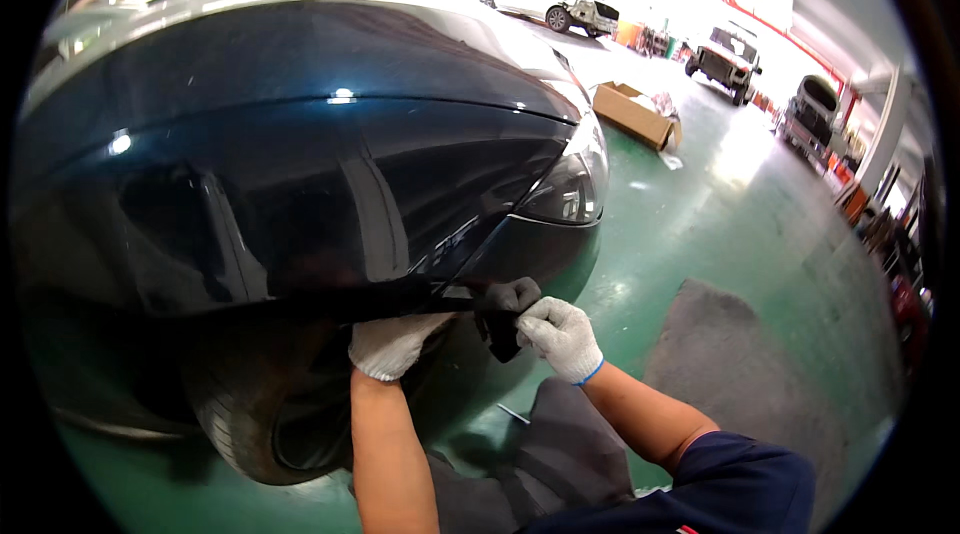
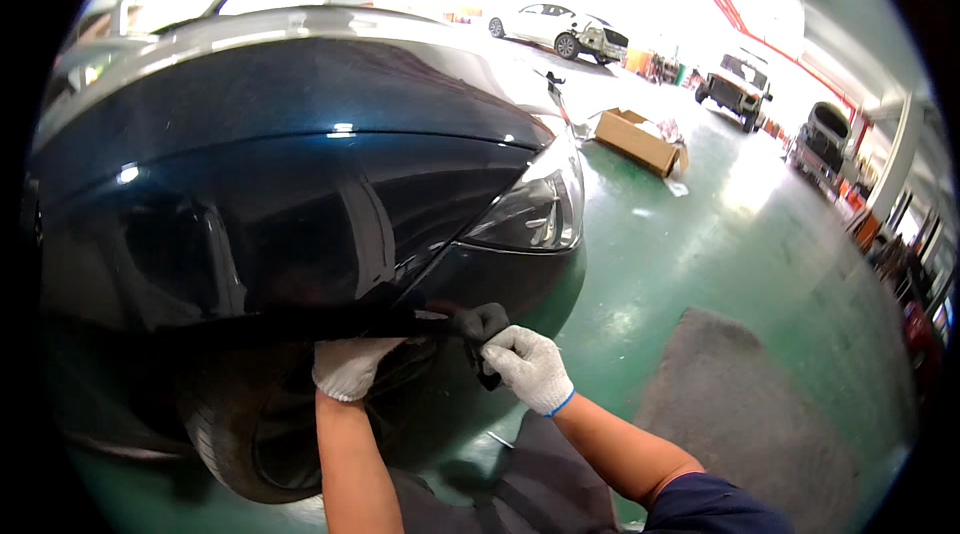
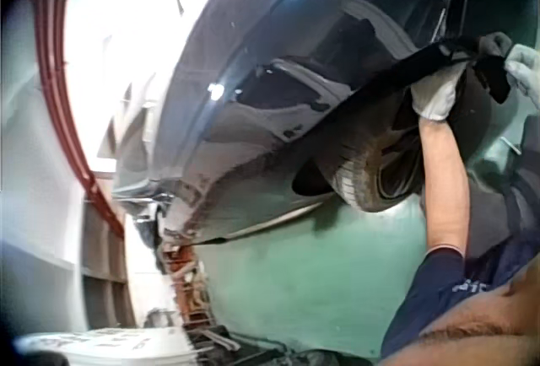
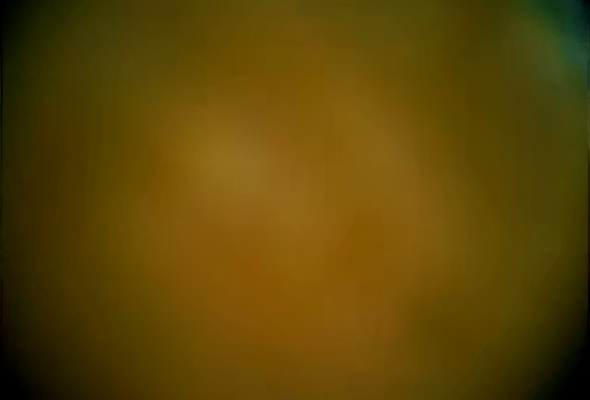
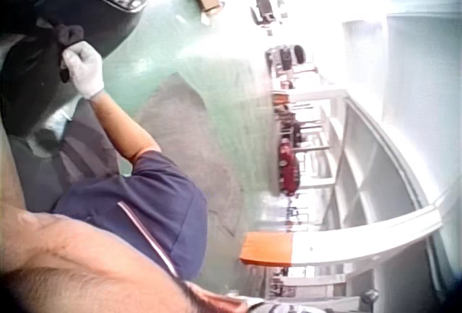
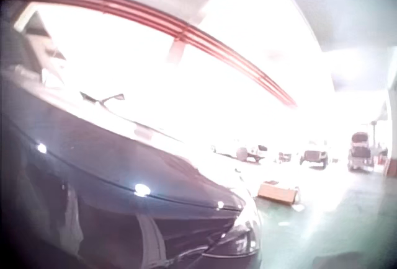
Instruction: The person kneels beside a dark car and uses a small tool to pry and adjust the lower edge of the rear bumper near the wheel arch. They repeatedly apply a substance from a small container to the seam and wipe the area with a cloth, then press the bumper to check alignment.
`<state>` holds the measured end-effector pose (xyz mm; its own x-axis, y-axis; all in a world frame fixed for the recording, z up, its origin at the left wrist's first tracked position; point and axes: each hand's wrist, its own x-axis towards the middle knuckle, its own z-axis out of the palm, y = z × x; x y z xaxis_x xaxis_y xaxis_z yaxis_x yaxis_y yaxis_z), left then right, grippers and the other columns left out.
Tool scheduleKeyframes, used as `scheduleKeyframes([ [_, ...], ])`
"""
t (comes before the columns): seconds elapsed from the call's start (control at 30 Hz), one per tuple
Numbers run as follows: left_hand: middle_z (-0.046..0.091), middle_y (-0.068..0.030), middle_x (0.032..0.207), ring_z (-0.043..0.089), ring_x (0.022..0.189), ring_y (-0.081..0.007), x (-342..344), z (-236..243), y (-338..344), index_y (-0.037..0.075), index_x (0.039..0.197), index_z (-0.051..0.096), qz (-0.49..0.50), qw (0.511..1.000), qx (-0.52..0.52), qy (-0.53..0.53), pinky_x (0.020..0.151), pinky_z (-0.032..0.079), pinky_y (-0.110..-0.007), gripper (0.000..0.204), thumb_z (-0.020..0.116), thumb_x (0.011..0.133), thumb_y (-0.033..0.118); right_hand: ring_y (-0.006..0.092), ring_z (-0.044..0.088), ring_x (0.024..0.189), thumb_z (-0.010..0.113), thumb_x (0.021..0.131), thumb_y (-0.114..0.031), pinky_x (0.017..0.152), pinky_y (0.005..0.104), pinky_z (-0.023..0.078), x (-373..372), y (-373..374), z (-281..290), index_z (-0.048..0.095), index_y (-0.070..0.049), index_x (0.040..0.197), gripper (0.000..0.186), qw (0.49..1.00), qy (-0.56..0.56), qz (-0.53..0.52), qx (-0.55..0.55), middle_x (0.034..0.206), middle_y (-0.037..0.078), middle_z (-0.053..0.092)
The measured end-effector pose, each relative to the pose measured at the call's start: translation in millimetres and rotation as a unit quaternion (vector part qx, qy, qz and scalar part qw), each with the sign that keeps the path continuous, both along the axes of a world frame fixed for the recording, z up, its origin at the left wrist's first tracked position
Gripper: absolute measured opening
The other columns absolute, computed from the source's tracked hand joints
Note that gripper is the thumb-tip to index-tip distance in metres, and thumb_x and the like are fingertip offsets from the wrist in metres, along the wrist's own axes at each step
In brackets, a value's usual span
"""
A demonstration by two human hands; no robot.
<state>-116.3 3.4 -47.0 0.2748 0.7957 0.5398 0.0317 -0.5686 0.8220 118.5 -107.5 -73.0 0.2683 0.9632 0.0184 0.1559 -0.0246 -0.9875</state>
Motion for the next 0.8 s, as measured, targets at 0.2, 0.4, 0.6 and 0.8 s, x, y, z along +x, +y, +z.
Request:
scheduleKeyframes([
  [0.2,0.073,-0.0139,0.103,0.070,0.081,-0.0267,19.3,12.0,-20.3,0.005,0.118,0.068,-0.168,0.900,-0.233,-0.328,0.060,0.053,-0.039,0.038,0.080,0.083,0.000,0.0076,0.060,0.071,0.069,0.096,-0.015,0.066,0.0266,0.051,0.7,-0.3,0.9,0.071,-0.002,0.092,0.014,0.997,-0.026,0.027,0.075,0.079,0.002,0.069],
  [0.4,0.070,-0.0137,0.106,0.069,0.080,-0.0252,23.9,18.8,-24.4,0.001,0.122,0.062,-0.142,0.880,-0.227,-0.393,0.053,0.051,-0.036,0.041,0.069,0.083,-0.012,0.0081,0.062,0.074,0.071,0.095,-0.013,0.070,0.0272,0.053,3.7,-3.2,12.7,0.072,-0.001,0.095,0.013,0.997,0.018,0.040,0.067,0.079,0.002,0.070],
  [0.6,0.070,-0.0170,0.109,0.069,0.079,-0.0274,27.4,-1.4,-15.6,-0.004,0.126,0.060,0.064,0.947,-0.049,-0.312,0.057,0.055,-0.038,0.044,0.067,0.083,-0.013,0.0077,0.063,0.073,0.071,0.095,-0.013,0.068,0.0272,0.053,9.3,-4.1,14.7,0.073,0.000,0.095,0.013,0.995,0.005,0.058,0.076,0.079,0.002,0.070],
  [0.8,0.070,-0.0179,0.110,0.070,0.082,-0.0284,30.3,10.8,-29.8,-0.003,0.129,0.058,-0.027,0.937,-0.110,-0.331,0.056,0.055,-0.037,0.046,0.061,0.084,-0.013,0.0076,0.062,0.072,0.071,0.094,-0.013,0.067,0.0273,0.053,8.7,0.6,-6.9,0.073,0.000,0.094,0.013,0.990,0.055,0.054,0.114,0.078,0.002,0.070],
])
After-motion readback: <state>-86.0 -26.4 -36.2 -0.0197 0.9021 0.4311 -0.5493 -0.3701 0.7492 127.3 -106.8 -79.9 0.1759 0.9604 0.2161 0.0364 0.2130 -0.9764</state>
